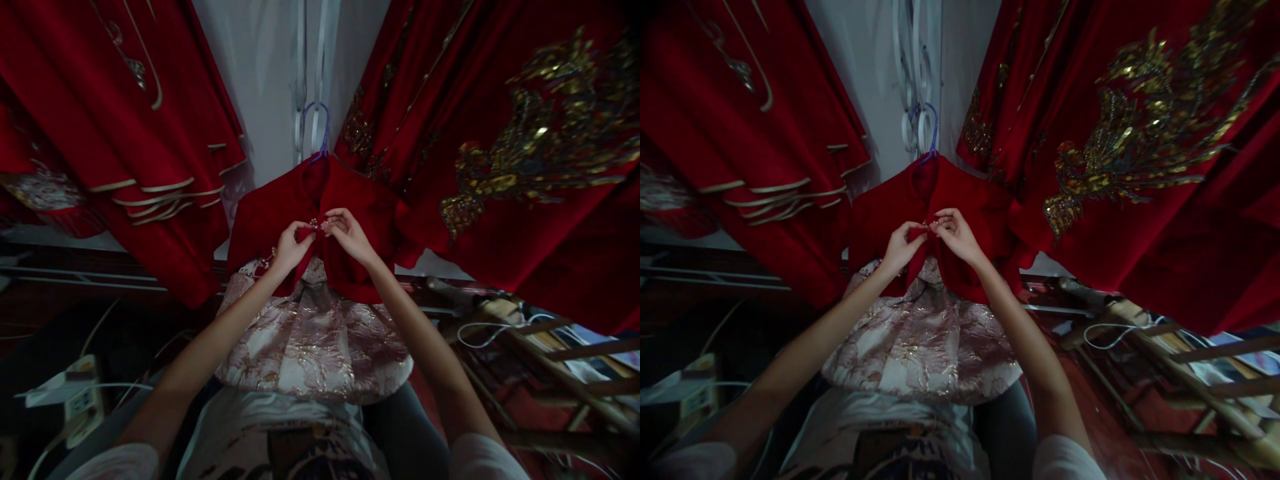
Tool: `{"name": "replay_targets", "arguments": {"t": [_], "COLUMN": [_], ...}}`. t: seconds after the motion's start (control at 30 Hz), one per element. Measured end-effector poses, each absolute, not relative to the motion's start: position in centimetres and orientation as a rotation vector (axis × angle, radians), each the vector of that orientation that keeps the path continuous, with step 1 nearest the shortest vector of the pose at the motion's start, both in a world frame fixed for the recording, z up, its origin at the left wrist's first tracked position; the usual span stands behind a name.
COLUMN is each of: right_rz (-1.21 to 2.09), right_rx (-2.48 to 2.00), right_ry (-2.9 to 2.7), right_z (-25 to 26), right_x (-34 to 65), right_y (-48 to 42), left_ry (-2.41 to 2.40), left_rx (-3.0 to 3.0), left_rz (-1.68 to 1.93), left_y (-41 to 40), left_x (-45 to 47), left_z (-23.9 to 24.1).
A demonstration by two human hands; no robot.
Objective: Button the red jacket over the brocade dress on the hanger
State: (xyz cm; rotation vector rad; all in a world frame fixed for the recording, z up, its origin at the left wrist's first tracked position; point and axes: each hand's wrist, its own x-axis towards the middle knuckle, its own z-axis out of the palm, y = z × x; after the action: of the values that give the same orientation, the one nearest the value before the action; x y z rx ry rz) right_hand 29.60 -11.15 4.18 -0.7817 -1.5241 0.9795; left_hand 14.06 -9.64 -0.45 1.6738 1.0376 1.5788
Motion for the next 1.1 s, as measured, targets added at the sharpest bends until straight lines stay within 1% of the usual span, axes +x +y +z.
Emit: {"name": "replay_targets", "arguments": {"t": [0.2,0.37,0.47,0.63,0.87,1.1], "right_rz": [0.926,0.787,0.685,0.606,0.535,0.562], "right_rx": [-0.806,-0.853,-0.894,-0.922,-0.924,-0.945], "right_ry": [-1.576,-1.603,-1.605,-1.546,-1.622,-1.603], "right_z": [3.6,3.7,3.6,3.3,3.9,3.8], "right_x": [30.0,29.9,29.8,29.7,30.0,30.0], "right_y": [-11.4,-11.6,-11.7,-11.8,-12.5,-12.2], "left_ry": [1.002,1.036,1.120,1.100,1.101,1.128], "left_rx": [1.752,2.071,2.193,2.130,2.180,2.243], "left_rz": [1.577,1.438,1.433,1.442,1.425,1.407], "left_y": [-10.1,-10.6,-10.8,-10.9,-10.7,-11.0], "left_x": [13.7,13.3,13.2,13.4,13.5,13.3], "left_z": [0.3,1.9,2.7,2.9,2.8,3.2]}}
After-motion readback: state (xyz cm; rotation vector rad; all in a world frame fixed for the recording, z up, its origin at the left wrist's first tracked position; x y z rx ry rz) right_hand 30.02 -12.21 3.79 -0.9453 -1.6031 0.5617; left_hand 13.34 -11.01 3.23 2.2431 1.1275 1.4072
